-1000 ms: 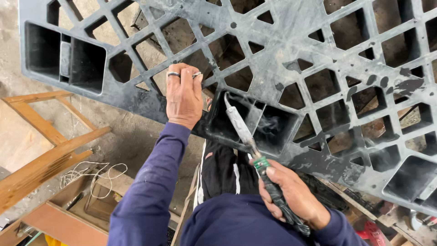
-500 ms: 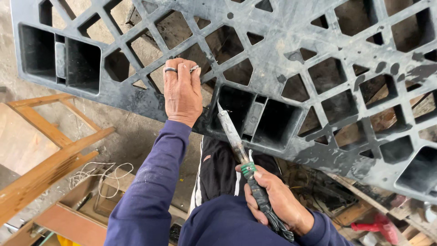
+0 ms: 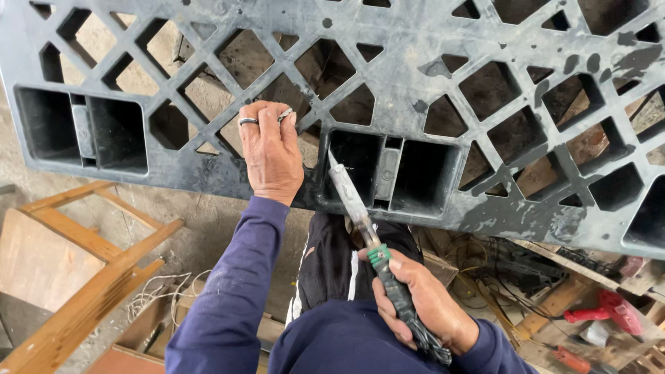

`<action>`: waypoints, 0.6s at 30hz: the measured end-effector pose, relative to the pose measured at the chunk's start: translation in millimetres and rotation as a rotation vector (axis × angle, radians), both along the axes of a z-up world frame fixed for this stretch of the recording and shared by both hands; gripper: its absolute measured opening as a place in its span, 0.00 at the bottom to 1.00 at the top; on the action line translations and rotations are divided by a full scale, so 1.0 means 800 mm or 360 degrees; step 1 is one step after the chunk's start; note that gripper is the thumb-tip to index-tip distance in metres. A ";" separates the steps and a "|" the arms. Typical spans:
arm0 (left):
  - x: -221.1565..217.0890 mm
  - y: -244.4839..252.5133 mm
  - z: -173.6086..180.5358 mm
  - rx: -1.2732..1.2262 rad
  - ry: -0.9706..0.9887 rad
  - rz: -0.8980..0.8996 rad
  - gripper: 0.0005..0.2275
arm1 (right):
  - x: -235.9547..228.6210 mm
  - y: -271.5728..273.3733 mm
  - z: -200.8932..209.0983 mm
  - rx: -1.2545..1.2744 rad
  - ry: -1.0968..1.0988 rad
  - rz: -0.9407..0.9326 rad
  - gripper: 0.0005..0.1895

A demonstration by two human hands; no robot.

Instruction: The person uses a soldering iron to melt and fuse a small piece of plastic onto a damaged area of a large grey plastic pallet. They hold the plastic piece with their left hand while applying heat with the soldering iron in their right hand to bond the material.

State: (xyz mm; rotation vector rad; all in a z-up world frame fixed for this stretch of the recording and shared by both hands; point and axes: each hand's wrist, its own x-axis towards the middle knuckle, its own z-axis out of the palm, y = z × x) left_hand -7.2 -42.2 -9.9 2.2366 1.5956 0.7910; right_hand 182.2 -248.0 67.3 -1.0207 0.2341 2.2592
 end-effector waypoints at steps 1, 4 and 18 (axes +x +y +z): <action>0.001 0.000 0.001 -0.0012 -0.0001 0.0003 0.04 | -0.001 -0.001 0.000 0.0005 -0.0010 0.0011 0.29; -0.001 0.001 0.002 -0.0032 0.0000 0.0005 0.04 | -0.004 -0.006 0.000 0.0042 -0.0023 0.0026 0.29; -0.003 0.000 0.000 -0.0033 -0.0038 0.0005 0.05 | 0.002 -0.002 -0.003 0.0242 -0.0218 0.0128 0.30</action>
